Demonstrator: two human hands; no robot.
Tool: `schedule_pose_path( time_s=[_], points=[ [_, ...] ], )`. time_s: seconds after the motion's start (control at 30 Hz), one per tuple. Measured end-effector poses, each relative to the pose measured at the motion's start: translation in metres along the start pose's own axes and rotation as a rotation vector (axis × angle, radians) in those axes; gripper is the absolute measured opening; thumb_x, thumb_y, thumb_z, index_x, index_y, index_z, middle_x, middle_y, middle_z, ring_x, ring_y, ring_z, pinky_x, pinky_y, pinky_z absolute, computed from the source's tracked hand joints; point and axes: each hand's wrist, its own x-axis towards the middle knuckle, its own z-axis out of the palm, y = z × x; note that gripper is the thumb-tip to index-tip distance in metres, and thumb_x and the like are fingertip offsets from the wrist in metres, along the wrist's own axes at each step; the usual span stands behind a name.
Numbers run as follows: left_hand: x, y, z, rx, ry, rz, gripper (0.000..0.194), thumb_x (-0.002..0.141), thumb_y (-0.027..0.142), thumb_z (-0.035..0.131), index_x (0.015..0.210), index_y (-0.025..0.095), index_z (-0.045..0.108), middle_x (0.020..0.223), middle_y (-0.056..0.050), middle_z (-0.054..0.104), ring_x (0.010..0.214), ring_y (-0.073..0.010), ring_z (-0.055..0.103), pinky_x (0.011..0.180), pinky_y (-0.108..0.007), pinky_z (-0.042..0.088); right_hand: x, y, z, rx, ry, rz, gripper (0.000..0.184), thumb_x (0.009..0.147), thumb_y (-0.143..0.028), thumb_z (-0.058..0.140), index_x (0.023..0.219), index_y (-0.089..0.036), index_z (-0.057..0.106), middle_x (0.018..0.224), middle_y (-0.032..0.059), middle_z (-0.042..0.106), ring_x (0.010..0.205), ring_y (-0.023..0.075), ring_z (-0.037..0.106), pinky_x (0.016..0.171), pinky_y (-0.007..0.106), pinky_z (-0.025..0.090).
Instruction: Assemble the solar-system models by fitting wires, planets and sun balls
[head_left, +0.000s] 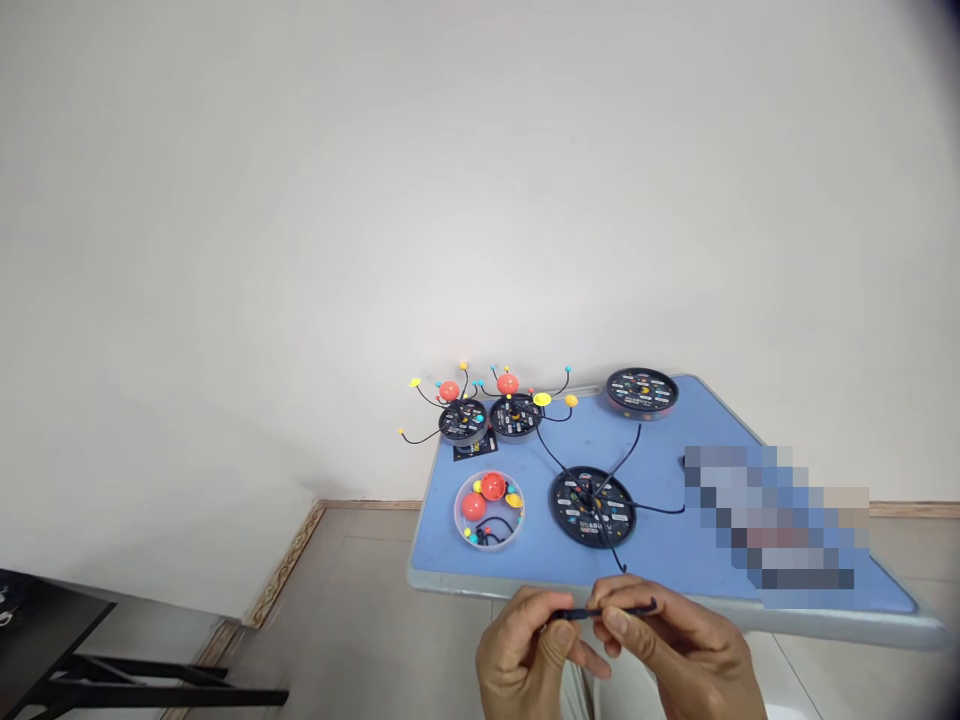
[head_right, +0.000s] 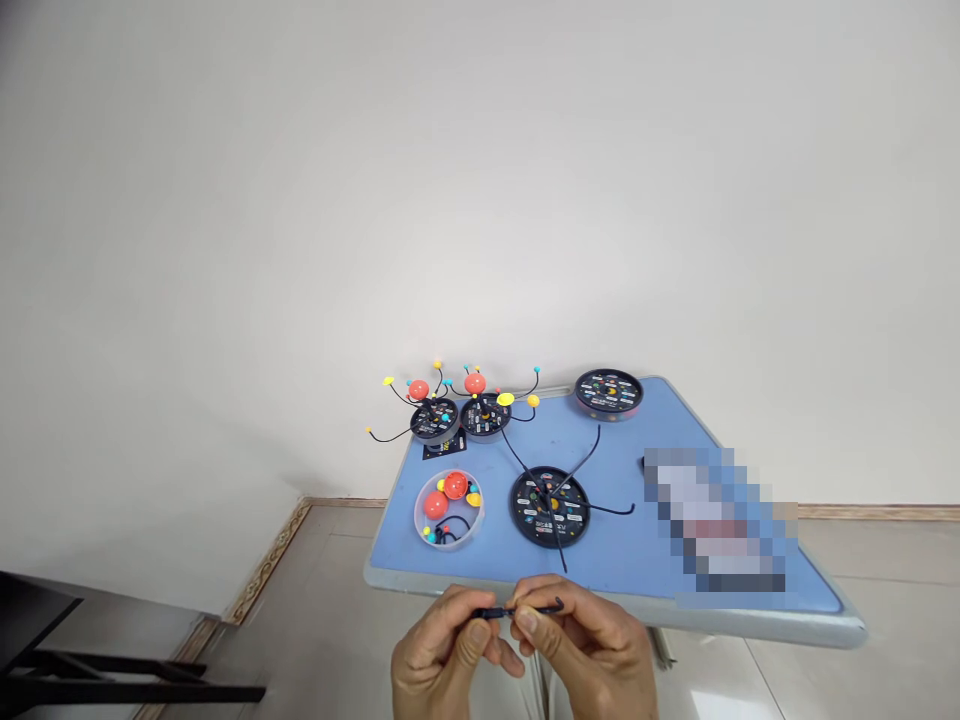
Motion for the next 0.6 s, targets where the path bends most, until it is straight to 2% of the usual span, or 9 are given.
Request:
schedule_pose_path(
  time_s=[0.13, 0.23, 0.47, 0.6],
  points=[
    [0.002, -0.001, 0.001, -0.181, 0.0, -0.282, 0.028, 0.069, 0.044, 0.085, 0.083, 0.021, 0.081, 0.058, -0.001, 0.066, 0.042, -0.0161, 0.063, 0.04, -0.025, 0.053, -0.002, -0.002, 0.005, 0.082, -0.028, 0.009, 0.019, 0.067, -0.038, 0.084, 0.061, -0.022, 0.074, 0.068, 0.0035, 0.067, 0.056, 0.0164, 0.057, 0.049, 0.026, 0.049],
    [0.004, -0.002, 0.003, -0.259, 0.004, -0.38, 0.032, 0.063, 0.045, 0.088, 0.081, 0.019, 0.082, 0.052, -0.003, 0.066, 0.044, -0.0163, 0.063, 0.04, -0.025, 0.054, -0.002, -0.004, 0.008, 0.136, -0.039, 0.019, 0.02, 0.067, -0.039, 0.084, 0.061, -0.022, 0.074, 0.064, 0.0029, 0.065, 0.054, 0.0161, 0.057, 0.045, 0.024, 0.048],
    [0.007, 0.001, 0.012, -0.285, 0.049, -0.439, 0.037, 0.056, 0.045, 0.092, 0.077, 0.017, 0.082, 0.051, -0.004, 0.066, 0.044, -0.0132, 0.059, 0.04, -0.024, 0.054, 0.001, -0.005, 0.005, 0.186, -0.021, 0.047, 0.025, 0.066, -0.041, 0.085, 0.061, -0.02, 0.073, 0.061, 0.0021, 0.063, 0.053, 0.0157, 0.056, 0.044, 0.024, 0.046],
    [0.009, 0.002, 0.015, -0.231, 0.101, -0.38, 0.038, 0.052, 0.046, 0.093, 0.074, 0.018, 0.081, 0.054, -0.003, 0.067, 0.041, -0.0122, 0.058, 0.04, -0.025, 0.055, 0.006, -0.002, 0.001, 0.185, 0.006, 0.08, 0.027, 0.064, -0.042, 0.086, 0.063, -0.018, 0.073, 0.064, 0.0029, 0.066, 0.054, 0.0146, 0.056, 0.05, 0.025, 0.049]
  ],
)
